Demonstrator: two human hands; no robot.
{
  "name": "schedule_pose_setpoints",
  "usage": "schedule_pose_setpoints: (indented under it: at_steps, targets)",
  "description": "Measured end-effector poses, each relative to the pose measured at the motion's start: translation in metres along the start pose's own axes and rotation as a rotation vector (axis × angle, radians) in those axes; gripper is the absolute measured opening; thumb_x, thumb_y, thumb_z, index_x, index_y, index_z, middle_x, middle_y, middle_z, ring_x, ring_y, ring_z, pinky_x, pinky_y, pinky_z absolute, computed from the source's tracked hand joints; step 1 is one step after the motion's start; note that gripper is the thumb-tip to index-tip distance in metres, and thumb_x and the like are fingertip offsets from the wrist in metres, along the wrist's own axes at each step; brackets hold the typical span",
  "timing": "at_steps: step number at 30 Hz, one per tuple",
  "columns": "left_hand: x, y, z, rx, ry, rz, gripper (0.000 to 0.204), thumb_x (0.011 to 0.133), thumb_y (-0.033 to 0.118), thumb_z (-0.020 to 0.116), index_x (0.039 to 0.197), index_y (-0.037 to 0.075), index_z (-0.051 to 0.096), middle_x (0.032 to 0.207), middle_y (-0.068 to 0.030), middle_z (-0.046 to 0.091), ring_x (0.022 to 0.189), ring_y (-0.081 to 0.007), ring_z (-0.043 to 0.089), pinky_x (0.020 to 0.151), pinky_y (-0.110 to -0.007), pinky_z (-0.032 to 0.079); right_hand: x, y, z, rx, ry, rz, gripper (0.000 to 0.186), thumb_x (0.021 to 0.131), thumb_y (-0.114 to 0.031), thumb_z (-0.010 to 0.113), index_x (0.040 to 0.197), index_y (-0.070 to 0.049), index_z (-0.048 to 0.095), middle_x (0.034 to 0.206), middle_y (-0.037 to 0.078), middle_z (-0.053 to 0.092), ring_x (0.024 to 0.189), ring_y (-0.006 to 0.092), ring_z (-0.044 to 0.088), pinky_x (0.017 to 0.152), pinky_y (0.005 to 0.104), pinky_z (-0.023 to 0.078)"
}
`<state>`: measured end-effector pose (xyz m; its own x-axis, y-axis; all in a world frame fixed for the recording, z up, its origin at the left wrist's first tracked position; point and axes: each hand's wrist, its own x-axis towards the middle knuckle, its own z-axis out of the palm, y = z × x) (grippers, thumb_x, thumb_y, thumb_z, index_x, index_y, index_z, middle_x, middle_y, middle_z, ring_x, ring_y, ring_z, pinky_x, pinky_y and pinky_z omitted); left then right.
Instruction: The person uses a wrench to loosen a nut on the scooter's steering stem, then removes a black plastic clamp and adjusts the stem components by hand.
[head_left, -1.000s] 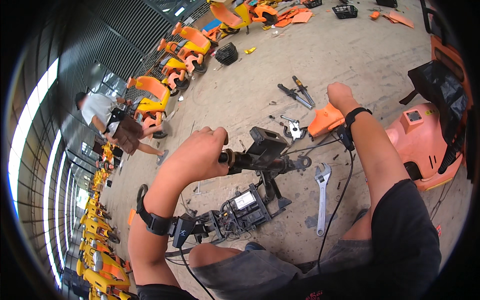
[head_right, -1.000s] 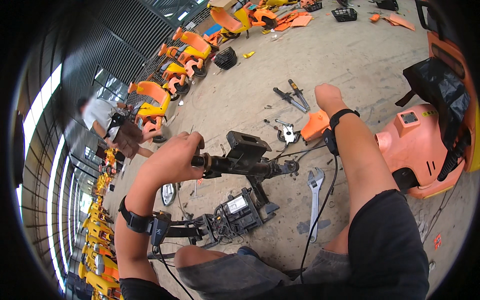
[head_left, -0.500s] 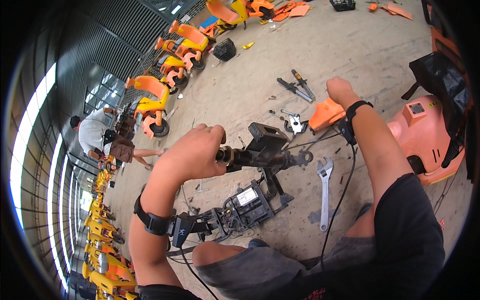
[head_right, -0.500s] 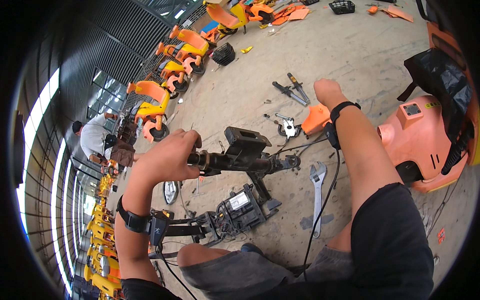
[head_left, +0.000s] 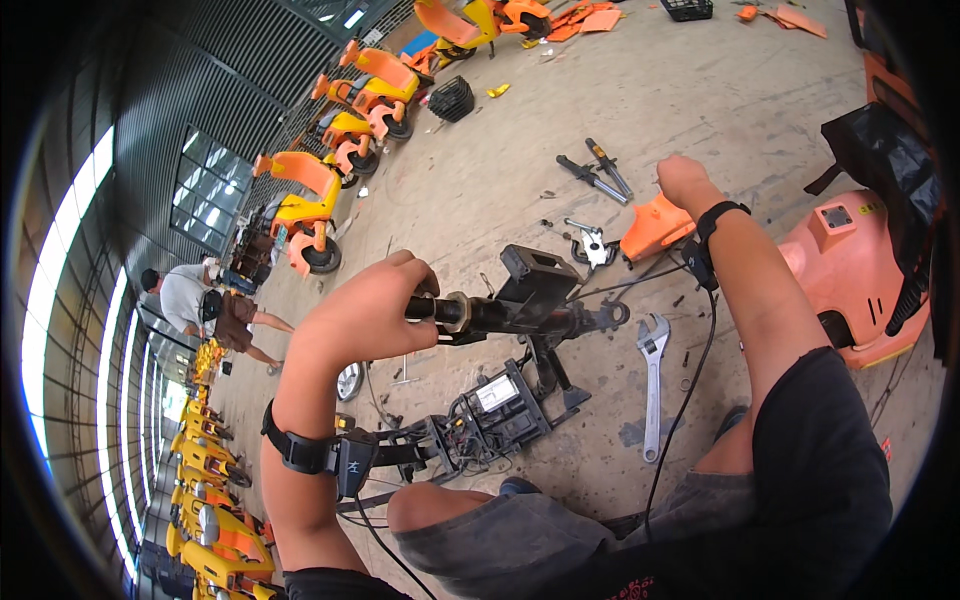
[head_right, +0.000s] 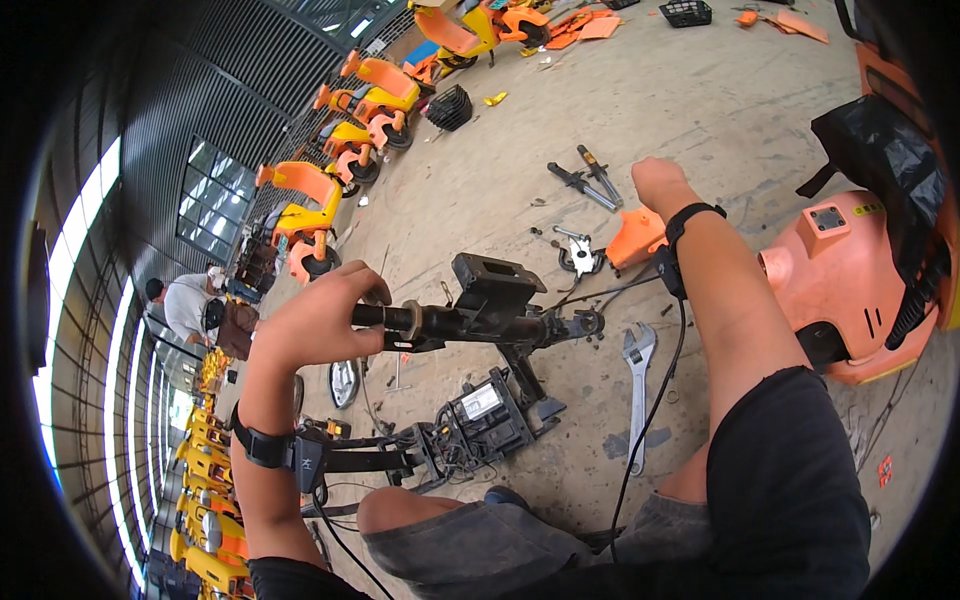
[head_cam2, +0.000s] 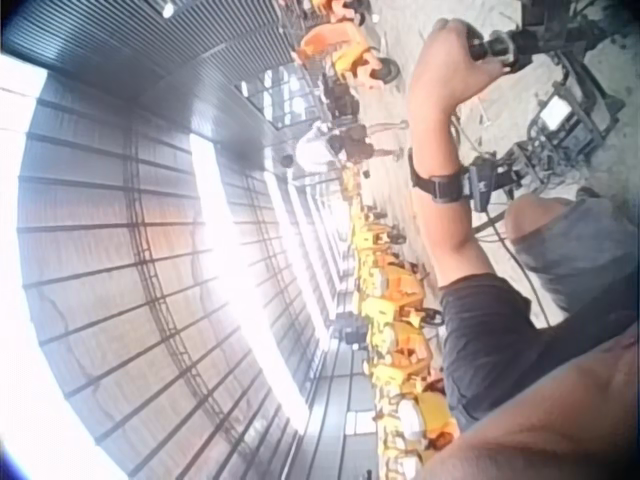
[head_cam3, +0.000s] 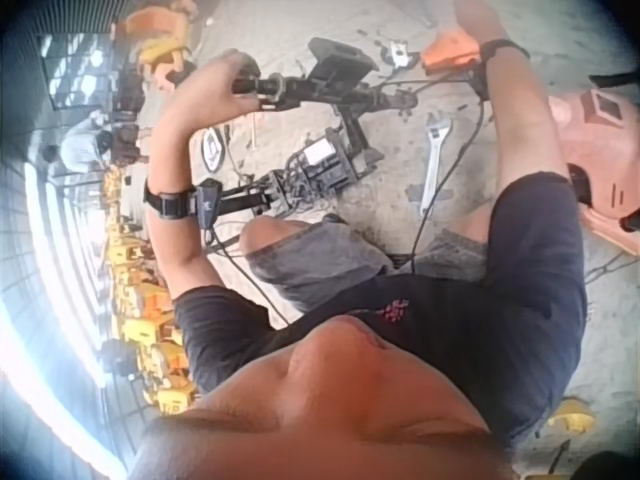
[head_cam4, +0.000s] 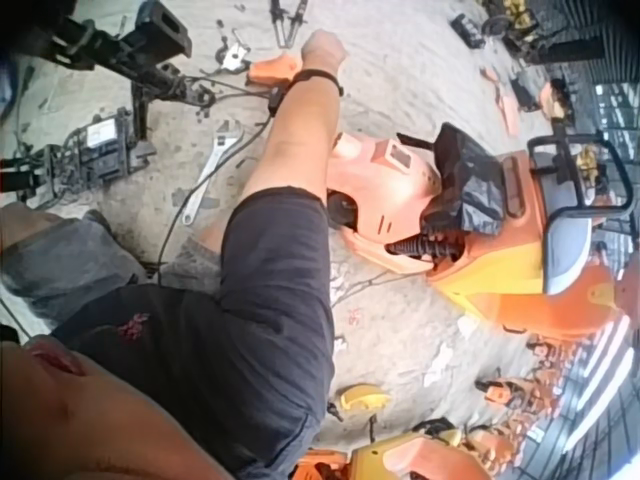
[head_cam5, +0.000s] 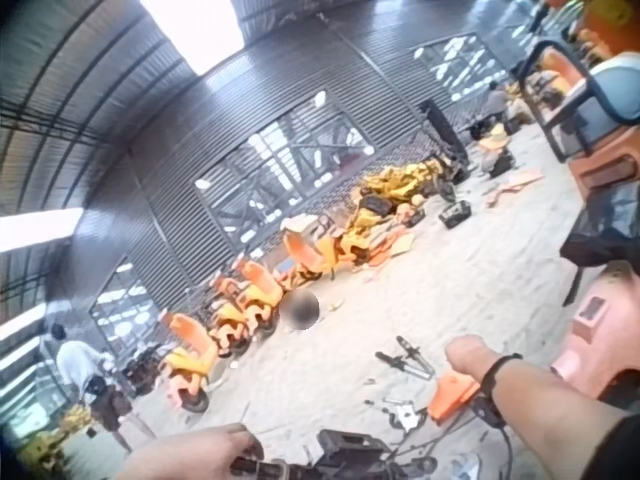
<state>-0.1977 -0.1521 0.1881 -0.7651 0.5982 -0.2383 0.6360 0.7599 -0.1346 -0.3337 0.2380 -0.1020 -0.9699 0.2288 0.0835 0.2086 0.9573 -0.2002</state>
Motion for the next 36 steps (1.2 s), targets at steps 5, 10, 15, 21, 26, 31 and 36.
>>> schedule_pose_setpoints:
  at_steps: [5,10,15,21,26,31,36]
  targets:
    - [-0.009,-0.006,0.009,-0.067,0.112,0.086,0.034,0.074,0.013,0.071,0.104,-0.001,0.065,0.102,-0.0187,0.066,0.096,-0.0322,0.067,0.084,-0.039,0.054,-0.006,-0.01,-0.009,-0.043,-0.061,0.022,0.022,0.092,-0.008,0.061,0.11,-0.009,0.072,0.117,0.012,0.07,0.11,0.0301,0.067,0.088,0.0405,0.058]
    - [-0.018,0.002,0.009,-0.073,0.149,-0.008,0.036,0.075,0.013,0.071,0.109,-0.002,0.067,0.093,-0.0203,0.07,0.089,-0.0343,0.069,0.084,-0.04,0.054,-0.003,-0.006,-0.007,-0.066,-0.029,0.033,0.022,0.091,-0.006,0.061,0.108,-0.008,0.073,0.115,0.013,0.071,0.108,0.0302,0.068,0.087,0.0407,0.058]
    - [-0.025,0.002,0.011,-0.062,0.228,0.053,0.036,0.079,0.015,0.07,0.11,-0.003,0.067,0.093,-0.0223,0.07,0.086,-0.0393,0.069,0.078,-0.043,0.055,-0.003,-0.004,-0.006,-0.064,-0.023,0.036,0.022,0.09,-0.005,0.06,0.107,-0.008,0.073,0.114,0.013,0.071,0.106,0.0305,0.069,0.086,0.0409,0.058]
    - [-0.027,0.007,0.017,-0.053,0.213,-0.008,0.042,0.079,0.015,0.077,0.116,0.0,0.066,0.097,-0.0192,0.07,0.091,-0.0348,0.069,0.082,-0.04,0.054,-0.001,0.0,-0.002,-0.054,0.0,0.034,0.021,0.09,-0.005,0.06,0.106,-0.008,0.073,0.114,0.013,0.071,0.107,0.0306,0.069,0.086,0.041,0.058]
    - [-0.025,-0.002,0.018,-0.066,0.277,0.038,0.046,0.078,0.01,0.078,0.121,0.001,0.064,0.098,-0.0165,0.071,0.091,-0.0324,0.07,0.084,-0.038,0.054,0.0,0.001,-0.003,-0.053,-0.009,0.039,0.02,0.091,-0.006,0.06,0.106,-0.008,0.073,0.113,0.013,0.071,0.107,0.0302,0.069,0.085,0.0412,0.058]
    - [-0.03,-0.003,0.014,-0.102,0.267,-0.029,0.065,0.076,0.006,0.079,0.136,0.003,0.054,0.102,-0.0132,0.073,0.096,-0.0285,0.072,0.088,-0.037,0.054,-0.002,0.003,-0.005,-0.067,-0.025,0.039,0.019,0.091,-0.007,0.061,0.106,-0.008,0.073,0.113,0.012,0.071,0.107,0.0295,0.068,0.085,0.0408,0.058]
    - [-0.049,-0.013,0.006,-0.138,0.41,0.018,0.078,0.075,0.001,0.078,0.146,0.006,0.045,0.106,-0.0118,0.074,0.101,-0.0261,0.072,0.094,-0.036,0.053,-0.001,0.002,0.0,-0.058,0.009,0.024,0.02,0.091,-0.007,0.061,0.106,-0.009,0.073,0.112,0.013,0.071,0.107,0.0299,0.068,0.085,0.0408,0.058]
